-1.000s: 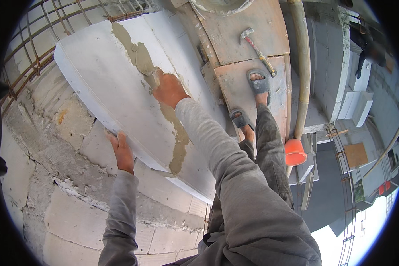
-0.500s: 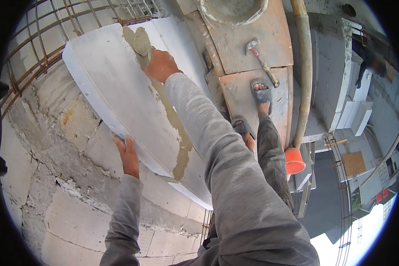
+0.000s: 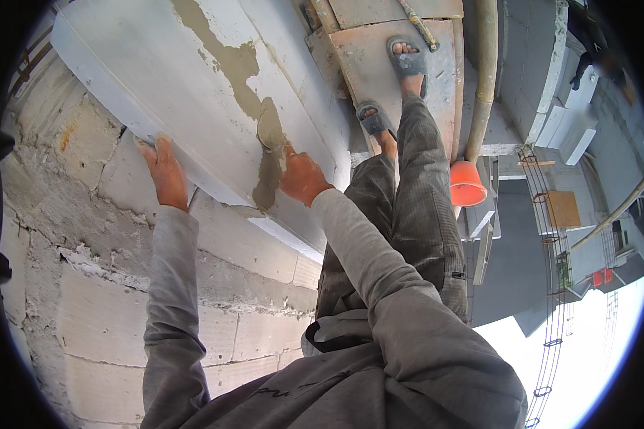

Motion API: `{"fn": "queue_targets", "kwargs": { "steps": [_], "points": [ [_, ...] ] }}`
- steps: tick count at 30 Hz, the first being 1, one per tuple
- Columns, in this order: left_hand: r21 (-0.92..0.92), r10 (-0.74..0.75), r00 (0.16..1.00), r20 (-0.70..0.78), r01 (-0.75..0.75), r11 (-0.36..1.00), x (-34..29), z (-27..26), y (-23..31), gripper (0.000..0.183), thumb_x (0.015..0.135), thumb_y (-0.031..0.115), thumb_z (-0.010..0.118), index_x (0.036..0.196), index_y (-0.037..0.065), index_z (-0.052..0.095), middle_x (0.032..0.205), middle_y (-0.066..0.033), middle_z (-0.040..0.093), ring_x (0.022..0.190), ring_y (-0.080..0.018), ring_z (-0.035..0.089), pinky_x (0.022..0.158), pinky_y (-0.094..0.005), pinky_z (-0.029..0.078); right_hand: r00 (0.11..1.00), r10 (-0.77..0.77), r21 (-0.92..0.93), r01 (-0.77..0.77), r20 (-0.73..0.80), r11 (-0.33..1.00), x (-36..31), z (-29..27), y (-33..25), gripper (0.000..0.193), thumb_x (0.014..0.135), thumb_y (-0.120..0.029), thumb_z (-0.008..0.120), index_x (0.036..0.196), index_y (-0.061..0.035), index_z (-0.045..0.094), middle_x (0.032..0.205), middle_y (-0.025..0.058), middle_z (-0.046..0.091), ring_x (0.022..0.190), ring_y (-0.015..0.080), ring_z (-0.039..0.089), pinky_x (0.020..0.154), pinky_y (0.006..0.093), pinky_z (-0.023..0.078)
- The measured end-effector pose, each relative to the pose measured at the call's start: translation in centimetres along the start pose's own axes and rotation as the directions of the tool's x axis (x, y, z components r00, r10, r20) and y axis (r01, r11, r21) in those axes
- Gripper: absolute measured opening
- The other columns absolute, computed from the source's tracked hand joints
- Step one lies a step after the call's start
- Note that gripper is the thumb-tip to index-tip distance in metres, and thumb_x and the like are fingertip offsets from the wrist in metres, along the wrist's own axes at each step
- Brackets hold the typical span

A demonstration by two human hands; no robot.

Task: The person places a large white rectangular tile onto a wall, taps it into position with a hammer, and then uses a trowel to apply and smooth cement into the gaps between tiles. The person continues to apply cement to the joints and smooths the surface.

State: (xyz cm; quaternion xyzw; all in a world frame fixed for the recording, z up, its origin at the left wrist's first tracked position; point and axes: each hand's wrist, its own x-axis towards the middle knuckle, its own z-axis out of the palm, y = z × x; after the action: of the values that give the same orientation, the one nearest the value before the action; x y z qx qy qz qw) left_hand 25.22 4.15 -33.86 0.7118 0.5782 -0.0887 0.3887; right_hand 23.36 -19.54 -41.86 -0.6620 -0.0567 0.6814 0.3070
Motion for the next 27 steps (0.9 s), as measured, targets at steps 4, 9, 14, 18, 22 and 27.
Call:
{"fn": "queue_targets", "kwargs": {
  "steps": [4,9,14,18,22,27],
  "points": [
    [-0.013,-0.006,1.000,0.013,0.006,1.000,0.3,0.2,0.4,0.073,0.101,0.026,0.046,0.152,-0.002,0.003,0.154,-0.0198,0.023,0.139,-0.0284,0.030,0.116,-0.0363,0.022,0.920,0.328,0.217,-0.372,0.216,0.902,-6.1,3.7,3.8,0.069,0.079,-0.009,0.059,0.144,0.0016,0.036,0.095,0.0291,0.066,0.093,0.0414,0.066,0.089,0.0472,0.052],
    [-0.003,0.069,0.997,-0.019,-0.069,0.998,0.6,0.5,0.3,0.077,0.098,0.026,0.049,0.151,-0.003,0.001,0.152,-0.0227,0.027,0.137,-0.0297,0.033,0.116,-0.0371,0.023,0.988,0.153,0.458,-0.140,0.008,0.878,-6.4,3.1,0.4,0.062,0.079,-0.010,0.060,0.137,0.0028,0.044,0.079,0.0266,0.064,0.070,0.0392,0.063,0.071,0.0431,0.053],
    [0.010,0.042,0.997,-0.066,-0.041,0.999,0.3,0.9,0.2,0.082,0.091,0.022,0.052,0.150,-0.006,0.002,0.151,-0.0274,0.024,0.141,-0.0366,0.028,0.117,-0.0395,0.023,0.951,-0.258,0.156,0.284,-0.167,0.946,-6.2,3.1,-0.6,0.063,0.080,-0.008,0.057,0.139,0.0025,0.041,0.078,0.0273,0.063,0.073,0.0390,0.064,0.075,0.0444,0.052],
    [-0.008,0.085,0.993,-0.088,-0.086,0.996,0.8,0.9,0.0,0.088,0.088,0.023,0.058,0.151,-0.004,0.003,0.152,-0.0270,0.023,0.142,-0.0367,0.027,0.117,-0.0392,0.023,0.998,0.055,-0.041,-0.055,0.019,0.998,-13.2,7.6,4.0,0.069,0.080,-0.010,0.054,0.145,-0.0015,0.035,0.103,0.0345,0.061,0.100,0.0457,0.061,0.095,0.0472,0.047],
    [-0.126,0.081,0.996,-0.041,-0.086,0.988,0.7,0.8,-0.9,0.091,0.088,0.029,0.058,0.152,-0.002,0.003,0.155,-0.0277,0.019,0.145,-0.0368,0.022,0.118,-0.0388,0.020,0.986,0.122,-0.050,-0.117,0.117,0.992,-17.5,7.3,10.3,0.071,0.081,-0.013,0.058,0.147,-0.0029,0.032,0.116,0.0320,0.057,0.108,0.0454,0.057,0.096,0.0469,0.046],
    [-0.275,0.119,0.976,-0.181,-0.166,0.947,-2.4,-0.1,-2.7,0.087,0.089,0.037,0.051,0.152,-0.004,0.008,0.156,-0.0284,0.015,0.147,-0.0376,0.013,0.119,-0.0400,0.016,0.911,-0.319,-0.140,0.291,-0.262,0.946,-17.9,4.5,9.9,0.057,0.085,-0.013,0.059,0.138,-0.0005,0.041,0.126,0.0316,0.049,0.111,0.0470,0.054,0.095,0.0466,0.046]
  ]
}}
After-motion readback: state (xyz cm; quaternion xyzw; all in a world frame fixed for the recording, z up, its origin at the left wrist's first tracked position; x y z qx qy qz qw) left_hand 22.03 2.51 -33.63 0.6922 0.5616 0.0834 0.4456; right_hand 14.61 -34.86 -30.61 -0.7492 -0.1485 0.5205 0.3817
